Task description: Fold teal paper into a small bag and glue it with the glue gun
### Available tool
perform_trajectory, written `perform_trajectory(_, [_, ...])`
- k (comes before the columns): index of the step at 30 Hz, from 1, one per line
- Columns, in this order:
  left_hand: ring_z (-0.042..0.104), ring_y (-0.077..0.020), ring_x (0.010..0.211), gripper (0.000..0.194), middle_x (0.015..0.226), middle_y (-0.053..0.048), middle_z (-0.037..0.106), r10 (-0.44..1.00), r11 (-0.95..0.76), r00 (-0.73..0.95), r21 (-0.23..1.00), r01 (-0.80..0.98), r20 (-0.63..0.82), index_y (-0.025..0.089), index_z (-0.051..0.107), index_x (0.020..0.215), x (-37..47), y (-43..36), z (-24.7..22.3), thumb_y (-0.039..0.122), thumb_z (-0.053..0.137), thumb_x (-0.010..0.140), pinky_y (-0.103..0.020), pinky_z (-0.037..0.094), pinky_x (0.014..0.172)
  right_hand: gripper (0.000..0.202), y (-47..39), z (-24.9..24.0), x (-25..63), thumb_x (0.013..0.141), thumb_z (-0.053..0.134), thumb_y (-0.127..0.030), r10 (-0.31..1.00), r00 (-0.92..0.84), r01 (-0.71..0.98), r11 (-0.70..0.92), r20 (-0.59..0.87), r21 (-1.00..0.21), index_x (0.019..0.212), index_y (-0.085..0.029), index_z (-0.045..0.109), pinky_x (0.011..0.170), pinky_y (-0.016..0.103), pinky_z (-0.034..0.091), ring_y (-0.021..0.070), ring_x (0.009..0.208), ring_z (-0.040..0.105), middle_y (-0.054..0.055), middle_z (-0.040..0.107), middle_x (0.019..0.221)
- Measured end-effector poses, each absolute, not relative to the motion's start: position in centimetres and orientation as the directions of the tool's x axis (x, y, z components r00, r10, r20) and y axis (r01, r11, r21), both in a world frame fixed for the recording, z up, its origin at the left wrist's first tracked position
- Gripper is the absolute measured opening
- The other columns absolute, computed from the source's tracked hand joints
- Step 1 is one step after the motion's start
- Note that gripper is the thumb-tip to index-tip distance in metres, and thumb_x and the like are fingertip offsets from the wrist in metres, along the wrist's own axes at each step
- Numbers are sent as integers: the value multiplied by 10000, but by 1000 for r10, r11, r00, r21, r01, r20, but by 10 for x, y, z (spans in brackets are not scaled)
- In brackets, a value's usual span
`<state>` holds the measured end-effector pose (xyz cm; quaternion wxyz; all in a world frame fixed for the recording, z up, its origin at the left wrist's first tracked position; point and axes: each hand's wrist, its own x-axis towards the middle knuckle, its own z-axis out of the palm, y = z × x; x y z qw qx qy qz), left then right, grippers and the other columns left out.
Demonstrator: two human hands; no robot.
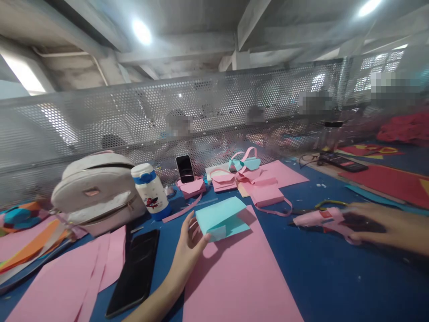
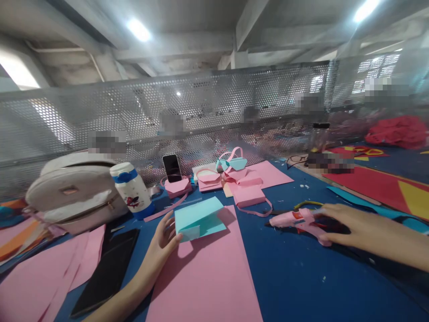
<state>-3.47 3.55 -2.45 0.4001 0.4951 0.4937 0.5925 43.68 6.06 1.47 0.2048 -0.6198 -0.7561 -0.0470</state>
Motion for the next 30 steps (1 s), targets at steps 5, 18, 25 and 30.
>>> perform_trajectory(5, [436,-375,1373,926,1441,-186,462,966,-193,-176,981,6,191,225,367,1374,-34,35,-24,617,794,651,-460,401,1102,465,35,60,420,856,458,-695,808,-277,930,361,520,-67,983,-337,727,839,506,557,328,946,709,61,755,1045])
perform_trajectory(18, [467,-387,1340,962,1388,-181,492,972,-191,-139,982,-11,188,238,362,1398,-33,31,-22,622,804,635,-496,415,1075,339,63,39,217,860,682,-146,375,-651,374,915,660,-150,1190,-194,621,995,453,460,255,1154,602,82,701,1195])
perform_trajectory(25, [463,-386,1351,931,1429,-181,492,979,-166,-121,986,-20,163,250,370,1431,-42,35,-32,615,779,679,-473,456,1041,177,81,19,200,832,704,-65,478,-483,312,877,734,-365,902,-227,713,841,384,467,212,903,641,10,768,920])
perform_trajectory(30, [463,-370,1357,889,1424,-152,523,984,-149,-106,987,-60,142,285,367,1467,-39,32,-36,578,761,726,-451,470,1023,145,75,13,206,889,657,-109,488,-440,233,873,754,-429,887,-229,737,765,352,485,200,815,629,20,767,862])
